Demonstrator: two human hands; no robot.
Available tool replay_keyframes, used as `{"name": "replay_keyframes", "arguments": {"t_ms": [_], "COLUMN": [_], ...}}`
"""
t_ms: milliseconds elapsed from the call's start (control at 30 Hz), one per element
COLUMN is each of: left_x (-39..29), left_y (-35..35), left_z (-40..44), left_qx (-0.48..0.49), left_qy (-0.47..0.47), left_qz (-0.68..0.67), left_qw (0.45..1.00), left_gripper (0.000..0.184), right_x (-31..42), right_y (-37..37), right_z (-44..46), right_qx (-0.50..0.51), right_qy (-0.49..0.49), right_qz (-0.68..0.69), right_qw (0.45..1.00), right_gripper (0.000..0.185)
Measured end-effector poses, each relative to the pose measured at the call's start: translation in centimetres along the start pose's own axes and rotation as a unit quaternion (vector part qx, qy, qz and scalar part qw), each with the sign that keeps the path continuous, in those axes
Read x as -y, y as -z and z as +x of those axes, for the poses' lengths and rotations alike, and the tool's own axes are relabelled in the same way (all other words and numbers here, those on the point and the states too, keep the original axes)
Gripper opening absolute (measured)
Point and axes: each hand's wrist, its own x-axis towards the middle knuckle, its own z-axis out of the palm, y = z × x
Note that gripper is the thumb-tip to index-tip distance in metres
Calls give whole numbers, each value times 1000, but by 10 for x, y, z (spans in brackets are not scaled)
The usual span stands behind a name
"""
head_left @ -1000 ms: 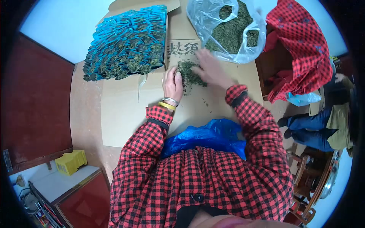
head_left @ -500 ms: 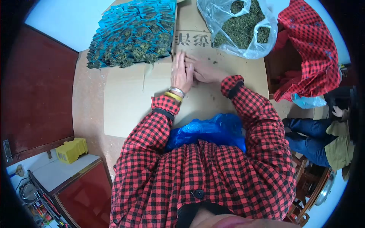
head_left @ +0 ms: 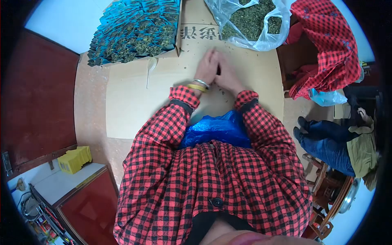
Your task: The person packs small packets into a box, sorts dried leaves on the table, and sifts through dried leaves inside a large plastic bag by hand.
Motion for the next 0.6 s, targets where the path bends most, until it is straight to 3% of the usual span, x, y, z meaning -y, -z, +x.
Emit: {"name": "replay_keyframes", "arguments": {"t_ms": [33, 67, 167, 333, 433, 500, 600], "left_x": [4, 8, 10, 15, 18, 21, 17], "left_y": [12, 27, 54, 59, 59, 59, 59], "left_z": [2, 3, 5, 3, 8, 6, 3], "left_qx": [-31, -61, -90, -75, -74, -75, -61], "left_qy": [-8, -16, -41, -95, -131, -159, -133], "left_qz": [30, 62, 140, 240, 269, 310, 300], "left_qw": [999, 996, 985, 963, 951, 934, 942], "left_gripper": [45, 45, 41, 34, 32, 30, 32], "right_x": [7, 7, -3, -22, -39, -28, -6], "right_y": [-5, -9, -30, -27, -3, 47, 104], "right_z": [4, 8, 18, 62, 95, 122, 150], "right_qx": [-16, -16, -66, 27, -39, -148, -160], "right_qy": [70, 75, 257, 127, 201, 189, 130], "right_qz": [28, 32, -141, -173, -194, -177, -271], "right_qw": [997, 996, 954, 976, 959, 954, 940], "right_gripper": [62, 62, 46, 26, 19, 19, 17]}}
